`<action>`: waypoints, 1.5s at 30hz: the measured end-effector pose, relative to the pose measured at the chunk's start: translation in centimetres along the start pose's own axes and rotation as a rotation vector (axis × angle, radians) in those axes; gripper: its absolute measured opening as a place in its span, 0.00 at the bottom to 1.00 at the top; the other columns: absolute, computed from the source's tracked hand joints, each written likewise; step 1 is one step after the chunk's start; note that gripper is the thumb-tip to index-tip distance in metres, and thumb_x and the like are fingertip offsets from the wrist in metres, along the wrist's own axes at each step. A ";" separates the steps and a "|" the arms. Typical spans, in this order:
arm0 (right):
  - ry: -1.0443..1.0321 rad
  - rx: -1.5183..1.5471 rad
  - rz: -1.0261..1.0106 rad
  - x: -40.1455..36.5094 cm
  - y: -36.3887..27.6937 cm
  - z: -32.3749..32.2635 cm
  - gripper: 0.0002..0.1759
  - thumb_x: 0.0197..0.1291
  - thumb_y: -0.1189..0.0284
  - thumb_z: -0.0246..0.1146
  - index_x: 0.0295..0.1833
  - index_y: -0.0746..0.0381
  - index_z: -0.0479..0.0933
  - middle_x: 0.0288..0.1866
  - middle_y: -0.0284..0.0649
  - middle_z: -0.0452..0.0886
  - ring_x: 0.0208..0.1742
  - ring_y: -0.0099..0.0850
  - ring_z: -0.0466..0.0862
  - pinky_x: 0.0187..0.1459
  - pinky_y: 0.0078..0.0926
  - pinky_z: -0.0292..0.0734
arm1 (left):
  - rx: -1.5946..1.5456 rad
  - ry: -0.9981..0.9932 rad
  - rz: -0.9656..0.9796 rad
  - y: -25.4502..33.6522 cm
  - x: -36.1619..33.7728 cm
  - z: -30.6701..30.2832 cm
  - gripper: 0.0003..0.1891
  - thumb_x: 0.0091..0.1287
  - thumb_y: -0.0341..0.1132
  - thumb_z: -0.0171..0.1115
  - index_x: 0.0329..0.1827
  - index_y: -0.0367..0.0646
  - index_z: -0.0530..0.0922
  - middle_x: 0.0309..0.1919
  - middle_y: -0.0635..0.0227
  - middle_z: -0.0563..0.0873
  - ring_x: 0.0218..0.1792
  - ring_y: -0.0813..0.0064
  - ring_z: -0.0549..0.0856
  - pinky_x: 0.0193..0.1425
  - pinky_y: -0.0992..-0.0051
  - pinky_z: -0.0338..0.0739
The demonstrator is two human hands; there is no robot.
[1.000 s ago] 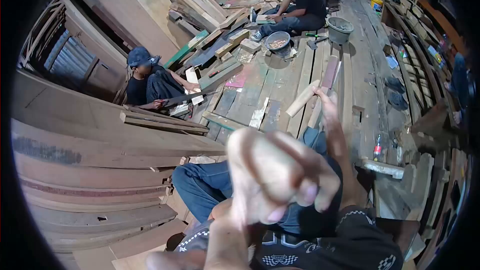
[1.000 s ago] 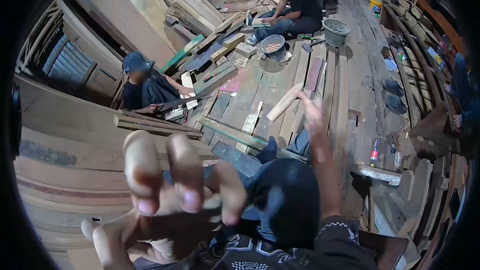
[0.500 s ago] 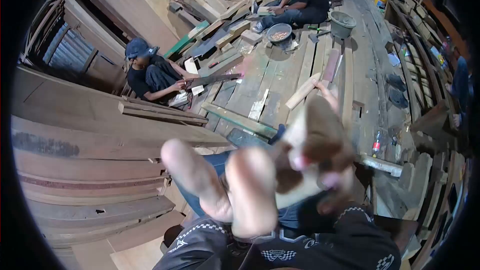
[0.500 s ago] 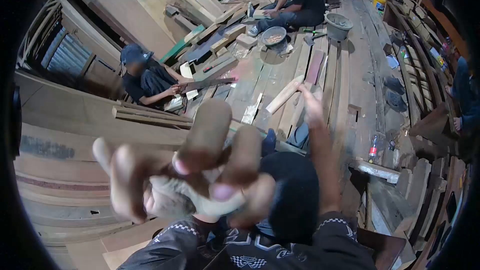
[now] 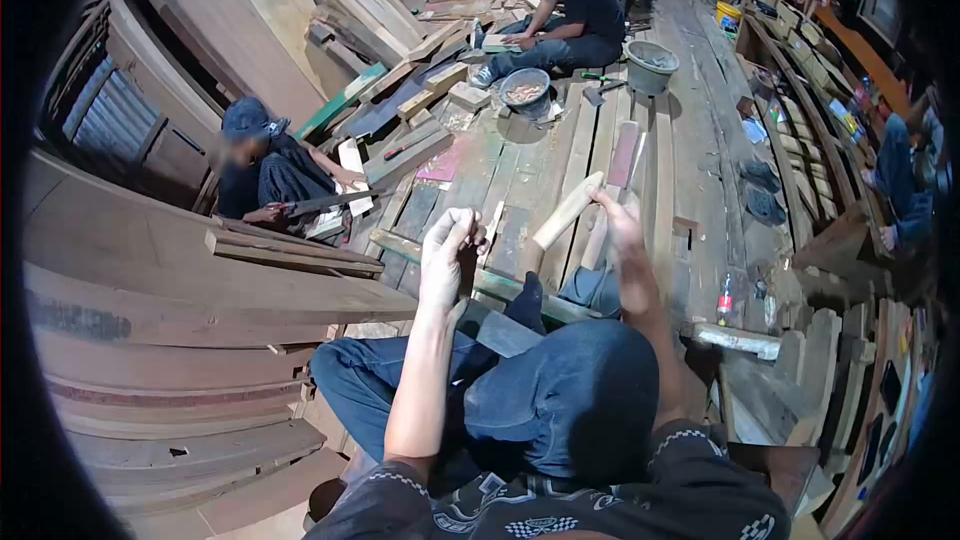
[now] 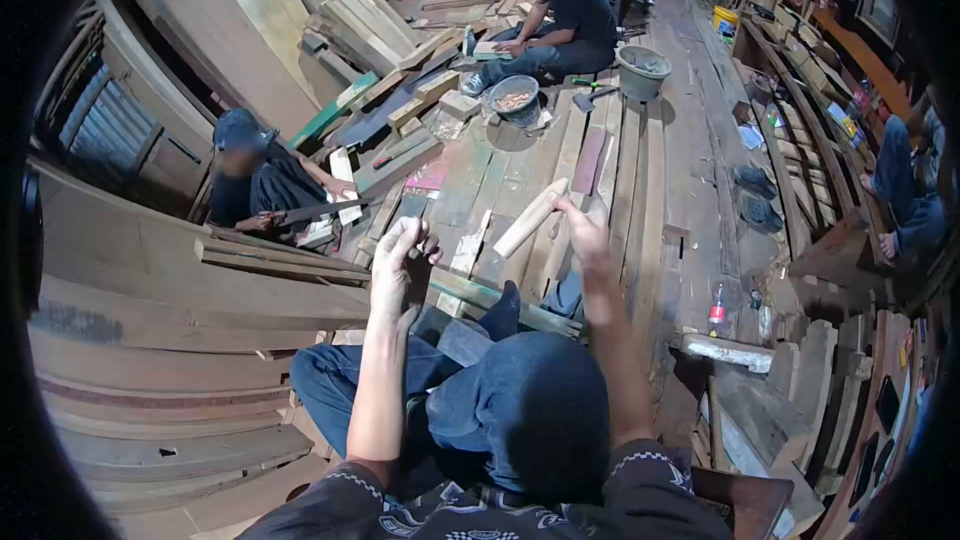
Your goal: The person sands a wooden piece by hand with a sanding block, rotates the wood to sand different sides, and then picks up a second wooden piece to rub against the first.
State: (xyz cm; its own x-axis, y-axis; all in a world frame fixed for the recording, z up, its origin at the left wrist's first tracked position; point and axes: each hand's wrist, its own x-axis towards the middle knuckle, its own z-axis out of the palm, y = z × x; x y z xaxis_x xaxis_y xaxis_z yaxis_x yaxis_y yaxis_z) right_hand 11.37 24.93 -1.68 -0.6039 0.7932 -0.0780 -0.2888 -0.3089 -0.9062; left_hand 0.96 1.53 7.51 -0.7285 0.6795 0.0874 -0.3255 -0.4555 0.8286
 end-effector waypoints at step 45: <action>0.004 -0.210 0.136 -1.3 0.2 2.8 0.15 0.61 0.72 0.69 0.52 0.61 0.75 0.37 0.34 0.81 0.26 0.21 0.79 0.19 0.19 0.73 | 0.307 0.166 -0.086 -5.5 1.4 -7.6 0.08 0.65 0.32 0.71 0.39 0.35 0.84 0.29 0.68 0.88 0.26 0.88 0.78 0.32 0.85 0.70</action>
State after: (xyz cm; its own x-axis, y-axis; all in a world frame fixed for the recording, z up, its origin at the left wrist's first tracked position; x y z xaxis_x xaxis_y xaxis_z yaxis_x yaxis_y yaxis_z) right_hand 10.01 22.36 -0.62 -0.6240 0.7537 -0.2062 -0.0440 -0.2974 -0.9537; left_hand -2.89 0.61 -1.08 -0.8024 0.5937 -0.0601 -0.2119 -0.1894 0.9588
